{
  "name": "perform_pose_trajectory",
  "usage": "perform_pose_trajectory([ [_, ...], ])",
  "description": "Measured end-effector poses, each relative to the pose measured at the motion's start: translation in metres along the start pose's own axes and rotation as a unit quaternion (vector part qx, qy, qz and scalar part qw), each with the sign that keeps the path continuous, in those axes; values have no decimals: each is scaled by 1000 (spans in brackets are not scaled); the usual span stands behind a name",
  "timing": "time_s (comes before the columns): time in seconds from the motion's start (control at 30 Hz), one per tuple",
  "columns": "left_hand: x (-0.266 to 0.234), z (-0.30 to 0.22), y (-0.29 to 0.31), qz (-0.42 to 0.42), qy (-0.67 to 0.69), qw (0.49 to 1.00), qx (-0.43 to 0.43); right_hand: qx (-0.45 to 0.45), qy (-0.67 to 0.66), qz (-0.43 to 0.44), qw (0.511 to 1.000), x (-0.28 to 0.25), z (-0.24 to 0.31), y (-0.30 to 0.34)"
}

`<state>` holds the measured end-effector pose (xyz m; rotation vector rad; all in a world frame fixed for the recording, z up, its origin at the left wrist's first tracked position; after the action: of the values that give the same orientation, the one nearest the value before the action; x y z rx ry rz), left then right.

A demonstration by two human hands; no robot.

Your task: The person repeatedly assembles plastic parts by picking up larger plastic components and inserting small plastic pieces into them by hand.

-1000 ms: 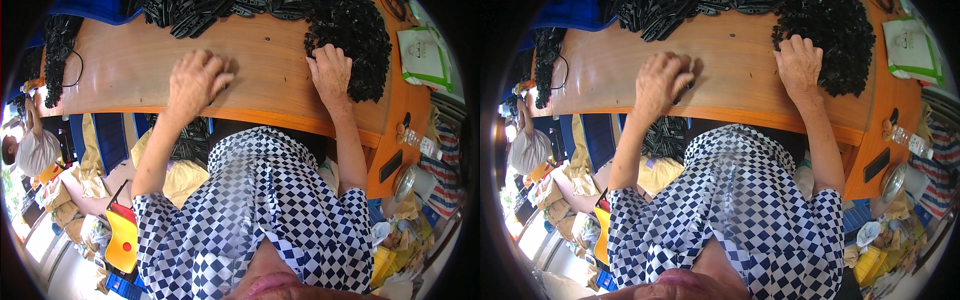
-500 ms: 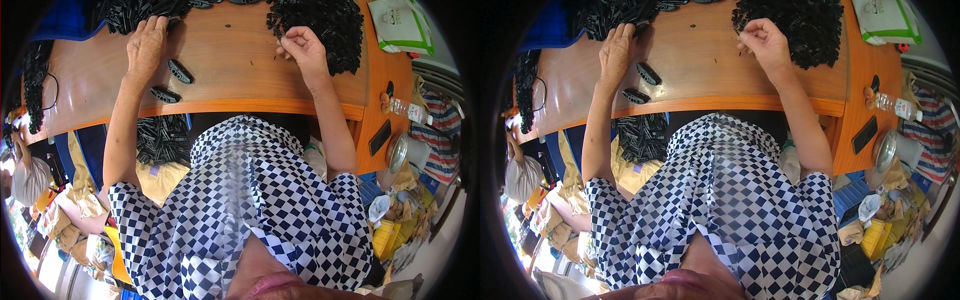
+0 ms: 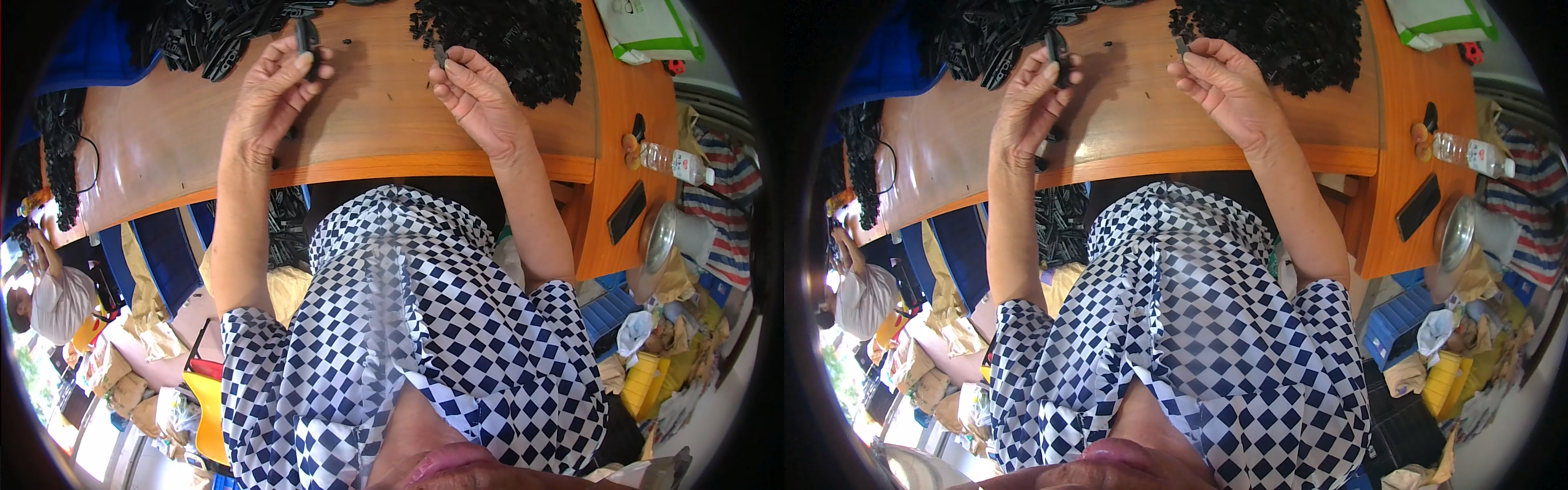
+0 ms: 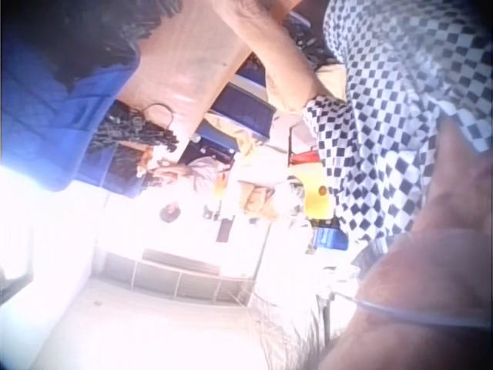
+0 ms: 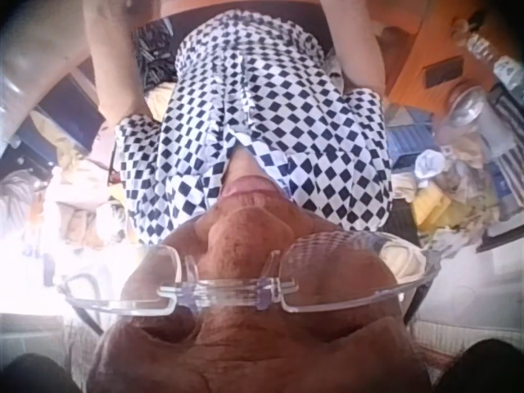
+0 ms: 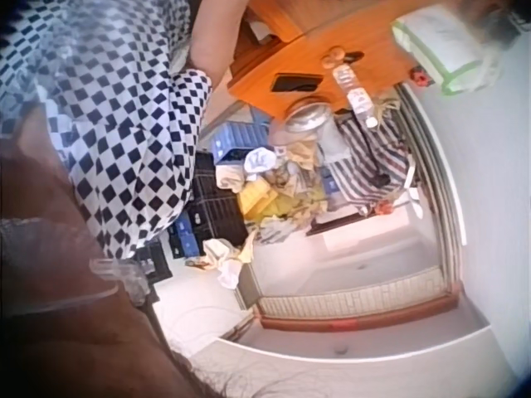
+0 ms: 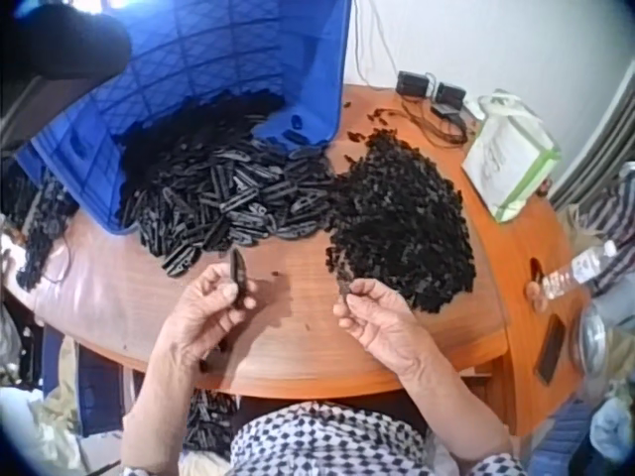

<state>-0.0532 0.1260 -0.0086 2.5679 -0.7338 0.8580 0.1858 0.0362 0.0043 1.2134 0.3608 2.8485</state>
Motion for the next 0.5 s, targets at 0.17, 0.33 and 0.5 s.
perform_pose_trajectory([
  [0.17, 35, 37, 4, 9, 107, 993, -42, -37, 146, -74, 986, 6, 3, 11],
  [0.33, 65, 56, 8, 67, 149, 984, -66, -107, 225, -92, 964, 18, -4, 18],
  [0.5, 72, 66, 10, 41, 135, 989, -51, -163, 255, -109, 947, 28, -17, 18],
])
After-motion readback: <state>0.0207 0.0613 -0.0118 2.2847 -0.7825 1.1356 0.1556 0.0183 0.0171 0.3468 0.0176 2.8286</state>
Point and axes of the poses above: each hand's wrist, its own y-axis away from the middle knuckle, its own x-axis out of the palm, z = x × y, the point moved 5 cm from there along -y, towards the middle knuckle
